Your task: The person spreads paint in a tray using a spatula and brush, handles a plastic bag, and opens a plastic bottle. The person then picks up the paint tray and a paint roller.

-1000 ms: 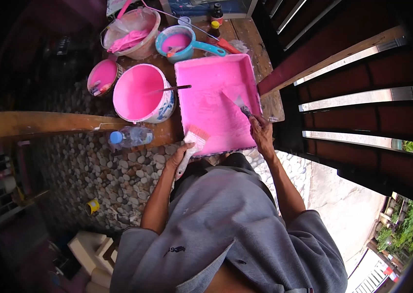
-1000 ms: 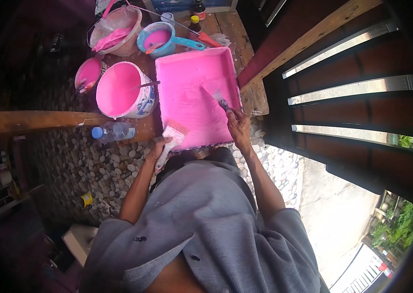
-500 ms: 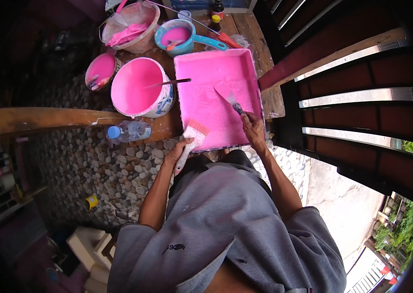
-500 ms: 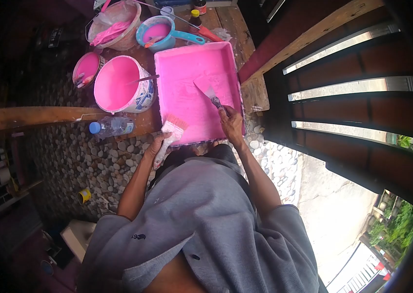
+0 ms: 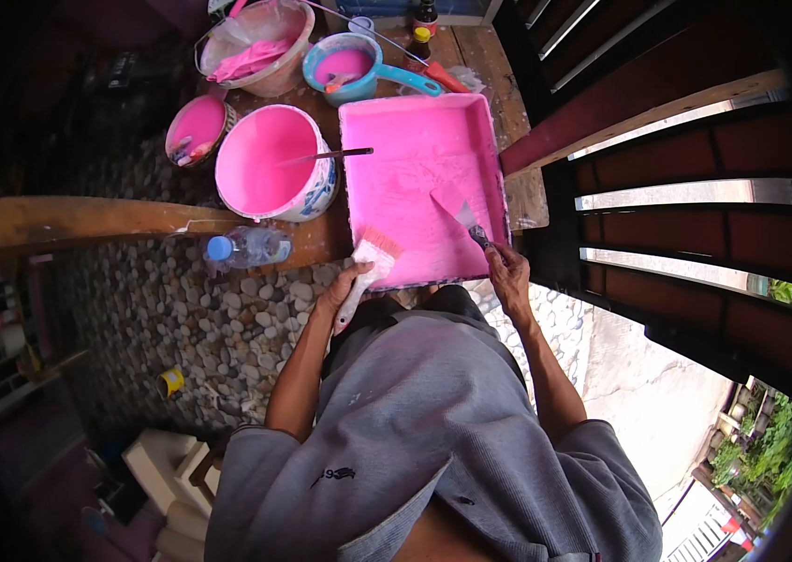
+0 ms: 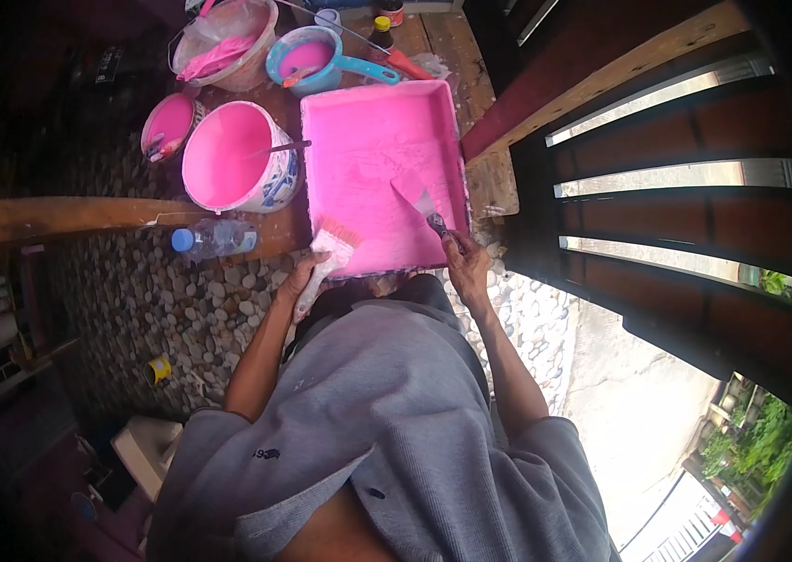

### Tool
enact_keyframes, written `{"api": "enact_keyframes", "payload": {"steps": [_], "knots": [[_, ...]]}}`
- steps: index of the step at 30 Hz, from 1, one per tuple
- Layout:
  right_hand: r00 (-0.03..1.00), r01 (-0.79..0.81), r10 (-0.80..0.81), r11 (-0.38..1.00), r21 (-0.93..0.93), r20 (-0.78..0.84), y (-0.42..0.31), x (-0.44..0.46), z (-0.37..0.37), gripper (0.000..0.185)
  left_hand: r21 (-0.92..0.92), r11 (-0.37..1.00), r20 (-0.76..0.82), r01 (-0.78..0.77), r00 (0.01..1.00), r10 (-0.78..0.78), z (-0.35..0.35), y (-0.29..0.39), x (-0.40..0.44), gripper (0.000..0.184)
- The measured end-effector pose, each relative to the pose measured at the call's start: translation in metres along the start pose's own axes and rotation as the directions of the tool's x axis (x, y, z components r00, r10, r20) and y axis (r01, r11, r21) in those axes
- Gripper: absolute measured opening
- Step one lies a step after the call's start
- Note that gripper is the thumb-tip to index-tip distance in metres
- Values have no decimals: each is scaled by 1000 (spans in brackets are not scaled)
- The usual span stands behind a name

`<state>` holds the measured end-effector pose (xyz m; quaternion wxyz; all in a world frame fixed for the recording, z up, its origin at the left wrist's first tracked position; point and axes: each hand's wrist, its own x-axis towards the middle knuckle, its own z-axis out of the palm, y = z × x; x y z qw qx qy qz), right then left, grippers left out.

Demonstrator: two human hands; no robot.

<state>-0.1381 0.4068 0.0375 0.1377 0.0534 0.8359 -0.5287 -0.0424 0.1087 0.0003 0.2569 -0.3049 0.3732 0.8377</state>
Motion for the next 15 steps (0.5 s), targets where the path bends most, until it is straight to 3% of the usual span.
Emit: {"api": "enact_keyframes", "payload": {"steps": [2, 4, 5, 9, 15], "knots": [[999, 46, -46, 999, -10, 13, -1, 3, 9, 35, 6, 1000, 20, -11, 1000, 11, -4, -2, 4, 51], [997, -34, 30, 998, 57, 73, -10, 15, 23, 35, 0, 1000, 39, -3, 999, 3, -7, -3, 6, 50], [996, 45, -52, 995, 92, 73, -9, 26, 33, 35, -6, 1000, 61, 1, 998, -1, -8, -4, 7, 50], [986, 46, -77, 977, 209, 145, -34, 48, 43, 34, -12, 1000, 67, -22, 998, 22, -16, -8, 13, 47], [994, 20, -25, 999, 48, 107, -19, 15, 6, 35, -28, 999, 11, -44, 999, 44, -7, -6, 6, 47]]}}
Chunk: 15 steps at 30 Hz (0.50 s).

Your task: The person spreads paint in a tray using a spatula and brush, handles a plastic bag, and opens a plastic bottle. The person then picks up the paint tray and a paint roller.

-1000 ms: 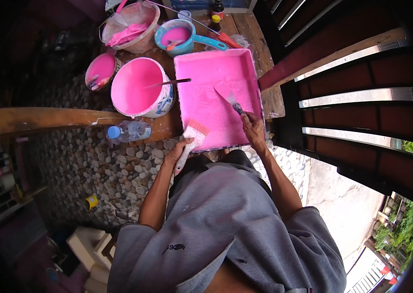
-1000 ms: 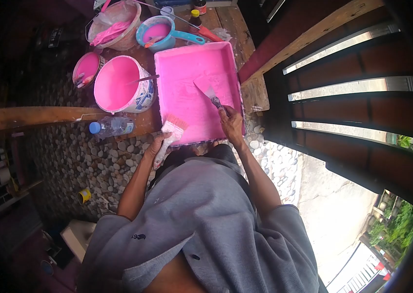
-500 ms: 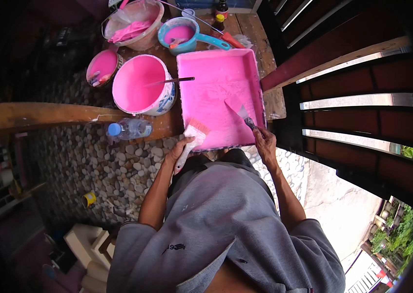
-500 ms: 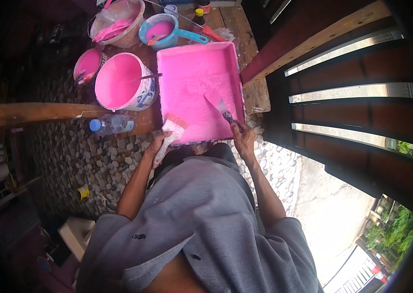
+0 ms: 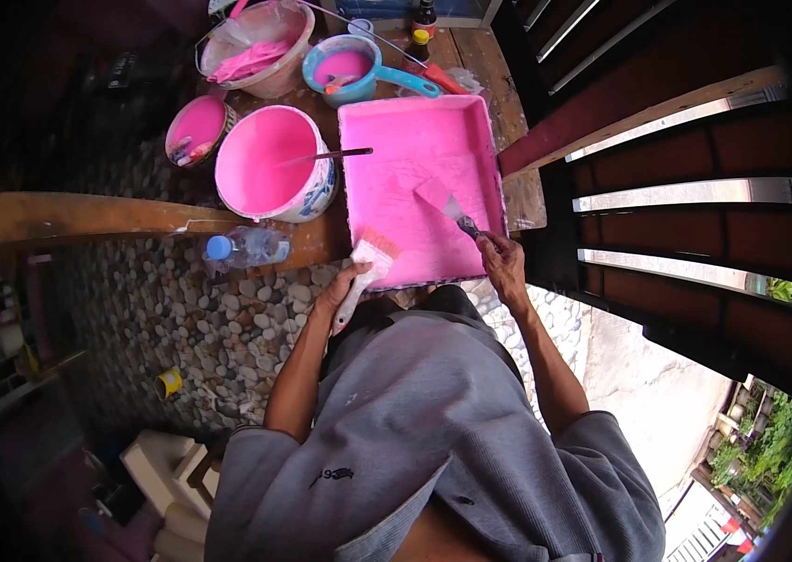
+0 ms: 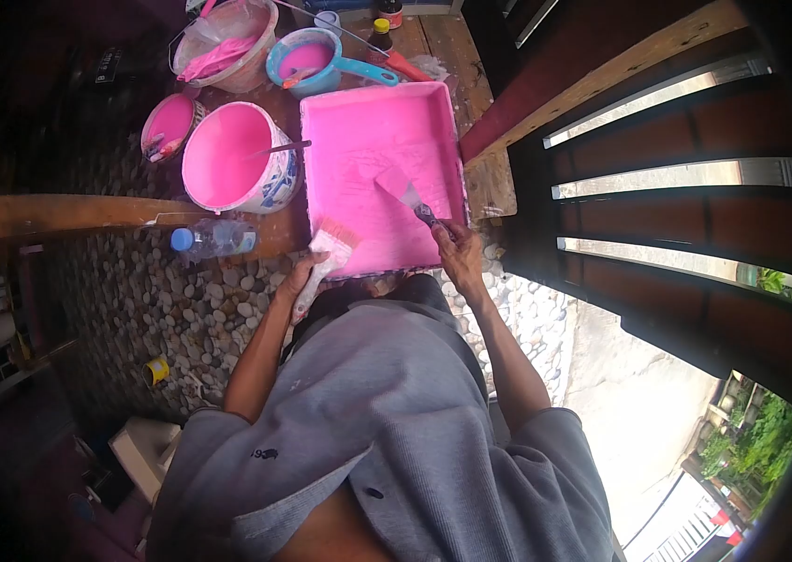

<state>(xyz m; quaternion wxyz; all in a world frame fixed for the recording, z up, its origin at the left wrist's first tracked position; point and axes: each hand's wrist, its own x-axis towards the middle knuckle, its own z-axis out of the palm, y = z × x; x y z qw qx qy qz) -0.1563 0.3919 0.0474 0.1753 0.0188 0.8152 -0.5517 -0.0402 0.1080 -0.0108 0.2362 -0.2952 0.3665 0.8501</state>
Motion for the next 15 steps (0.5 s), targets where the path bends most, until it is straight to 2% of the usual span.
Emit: {"api": "enact_keyframes", "payload": {"steps": [3, 6, 9, 13, 15], "knots": [[999, 19, -22, 995, -99, -29, 4, -5, 11, 35, 38, 999, -5, 32, 999, -32, 2, 3, -2, 53], [999, 35, -36, 999, 36, 11, -3, 21, 45, 35, 60, 997, -28, 45, 999, -44, 2, 4, -3, 53], [999, 44, -47, 988, 147, 16, -14, 45, 71, 35, 27, 999, 77, 37, 996, -39, -1, 5, 1, 51], [999, 37, -30, 986, 163, -43, -41, 14, 45, 34, 21, 999, 56, 36, 998, -37, 7, 10, -4, 49], [994, -25, 40, 989, 143, -105, -26, -10, 23, 31, 11, 1000, 34, 29, 999, -29, 8, 7, -6, 49]]}}
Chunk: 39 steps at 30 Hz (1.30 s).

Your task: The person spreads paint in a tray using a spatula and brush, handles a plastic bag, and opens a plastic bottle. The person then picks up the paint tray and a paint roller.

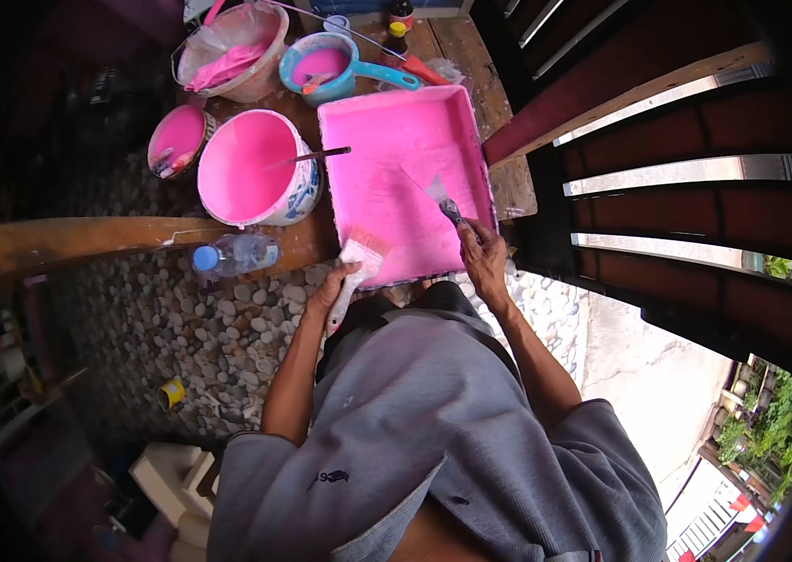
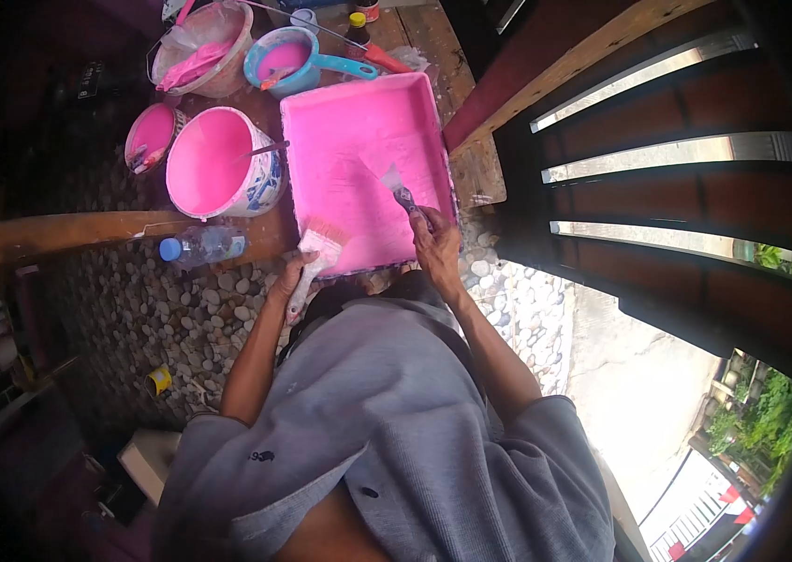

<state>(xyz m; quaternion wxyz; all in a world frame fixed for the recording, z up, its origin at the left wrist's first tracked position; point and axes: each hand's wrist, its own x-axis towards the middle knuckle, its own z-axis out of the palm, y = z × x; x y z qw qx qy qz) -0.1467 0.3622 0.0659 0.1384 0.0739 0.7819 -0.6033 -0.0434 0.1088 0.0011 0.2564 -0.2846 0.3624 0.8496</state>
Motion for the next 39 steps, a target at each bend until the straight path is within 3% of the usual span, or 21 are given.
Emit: {"api": "enact_keyframes", "payload": {"steps": [4, 8, 10, 14, 16, 18, 20, 22, 26, 28, 32, 34, 35, 37, 39], "knots": [[987, -107, 121, 985, 134, -104, 30, -32, -37, 36, -6, 1000, -2, 6, 1000, -6, -3, 0, 2, 47], [978, -63, 82, 993, 103, -192, 42, -16, -22, 28, 35, 999, 8, 24, 1000, -24, -3, 2, 2, 47], [980, -48, 98, 961, 273, -172, 32, 1, -8, 28, 29, 999, -13, 20, 1000, -19, 0, 2, 0, 47], [982, 63, -33, 986, 155, -186, 32, 43, 2, 38, 26, 999, -7, 18, 1000, -18, -1, 3, 2, 49], [987, 22, -4, 993, 113, -159, 17, 56, -3, 38, 28, 1000, -35, 15, 999, -14, 2, 4, 0, 51], [957, 126, -183, 961, -248, -224, -5, 62, -6, 36, 24, 1000, -63, 13, 998, -12, 4, 4, -2, 52], [920, 177, -271, 932, -316, -283, -9, 72, -3, 35, 43, 999, -65, 32, 997, -29, 1, 3, 0, 54], [889, 232, -409, 790, -567, -207, -3, 85, -1, 33, 40, 999, -42, 31, 999, -29, -6, -1, 4, 53], [915, 246, -362, 849, -467, -176, -4, 92, 17, 31, 18, 1000, -23, 11, 1000, -11, 3, 4, -1, 51], [963, 256, -268, 901, -350, 15, -6, 94, 22, 30, 21, 1000, -37, 10, 999, -9, 2, 3, -1, 51], [928, 303, -362, 870, -389, -87, -3, 95, 32, 30, 40, 999, -47, 27, 999, -25, -5, 0, 3, 52], [857, 361, -486, 804, -473, -172, 12, 102, 39, 30, 36, 999, -59, 30, 998, -28, -1, 1, 1, 53], [857, 362, -486, 804, -472, -172, 6, 100, 39, 30, 33, 999, -68, 36, 997, -33, 1, 2, 0, 54], [951, 301, -306, 884, -357, 44, -6, 96, 39, 28, 29, 999, -63, 32, 998, -30, 2, 2, -1, 55], [922, 347, -384, 873, -343, -44, 0, 98, 46, 28, 27, 999, -57, 28, 998, -26, 3, 4, -2, 56]]}}
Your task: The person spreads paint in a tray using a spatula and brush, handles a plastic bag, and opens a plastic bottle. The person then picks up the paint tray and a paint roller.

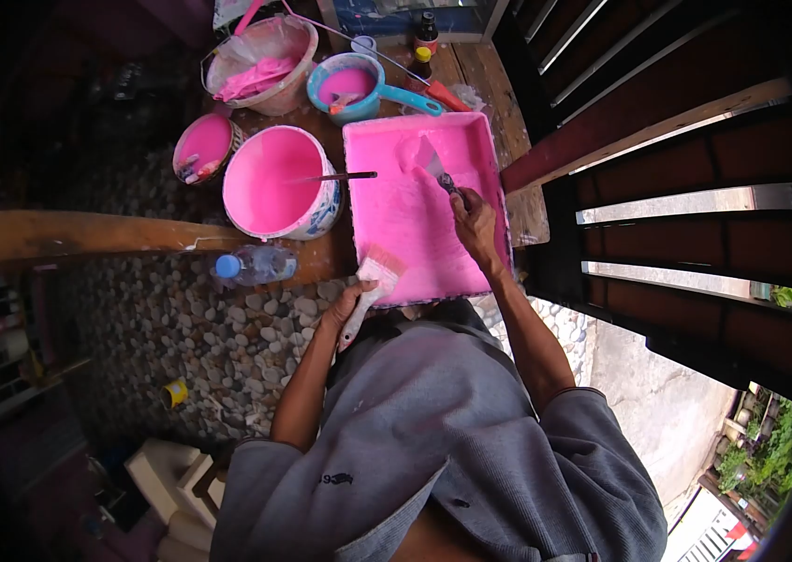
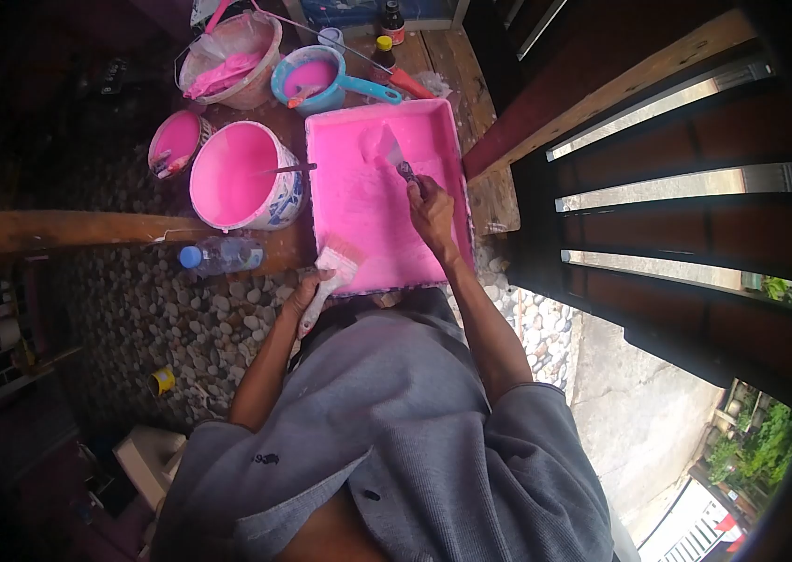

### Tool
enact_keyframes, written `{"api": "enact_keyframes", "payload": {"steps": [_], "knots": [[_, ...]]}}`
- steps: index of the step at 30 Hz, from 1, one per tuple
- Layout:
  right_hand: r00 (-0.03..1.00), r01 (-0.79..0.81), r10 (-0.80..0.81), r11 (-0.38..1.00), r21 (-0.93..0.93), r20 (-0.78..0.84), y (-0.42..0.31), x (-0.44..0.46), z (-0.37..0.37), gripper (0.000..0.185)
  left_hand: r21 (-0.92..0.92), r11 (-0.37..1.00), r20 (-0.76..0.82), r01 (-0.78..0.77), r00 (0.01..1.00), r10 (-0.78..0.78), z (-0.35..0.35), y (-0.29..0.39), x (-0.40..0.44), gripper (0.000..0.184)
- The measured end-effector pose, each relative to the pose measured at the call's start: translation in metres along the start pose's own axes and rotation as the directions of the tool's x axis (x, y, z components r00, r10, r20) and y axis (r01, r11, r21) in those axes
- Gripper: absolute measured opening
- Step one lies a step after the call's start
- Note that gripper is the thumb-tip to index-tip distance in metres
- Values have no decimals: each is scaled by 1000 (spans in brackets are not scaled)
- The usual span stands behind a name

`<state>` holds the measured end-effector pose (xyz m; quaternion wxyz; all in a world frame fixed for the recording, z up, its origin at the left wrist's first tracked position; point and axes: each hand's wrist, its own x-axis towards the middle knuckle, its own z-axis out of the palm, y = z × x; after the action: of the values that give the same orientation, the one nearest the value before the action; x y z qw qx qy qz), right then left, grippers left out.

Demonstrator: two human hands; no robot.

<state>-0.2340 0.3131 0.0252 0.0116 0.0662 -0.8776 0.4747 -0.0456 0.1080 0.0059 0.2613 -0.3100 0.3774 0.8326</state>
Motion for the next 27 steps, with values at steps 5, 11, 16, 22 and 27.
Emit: {"api": "enact_keyframes", "payload": {"steps": [5, 11, 16, 22, 27], "knots": [[998, -60, 61, 998, -33, 29, -18, -1, 5, 27, 17, 1000, -18, 2, 1000, -2, 4, 2, -4, 57], [995, 43, -41, 999, 19, -96, -7, -1, 24, 26, 20, 1000, -14, 8, 1000, -8, 3, 2, -5, 59], [1000, 1, -2, 994, 113, 8, -13, -1, 26, 26, 21, 1000, -24, 6, 1000, -5, 8, 3, -7, 60], [986, -84, 58, 982, 167, 155, -20, 0, 35, 27, 34, 999, -21, 15, 1000, -14, 3, 2, -4, 62], [997, 11, -19, 992, 126, 68, -26, 1, 41, 27, 40, 999, -30, 5, 1000, -4, 7, 4, -8, 62]]}}
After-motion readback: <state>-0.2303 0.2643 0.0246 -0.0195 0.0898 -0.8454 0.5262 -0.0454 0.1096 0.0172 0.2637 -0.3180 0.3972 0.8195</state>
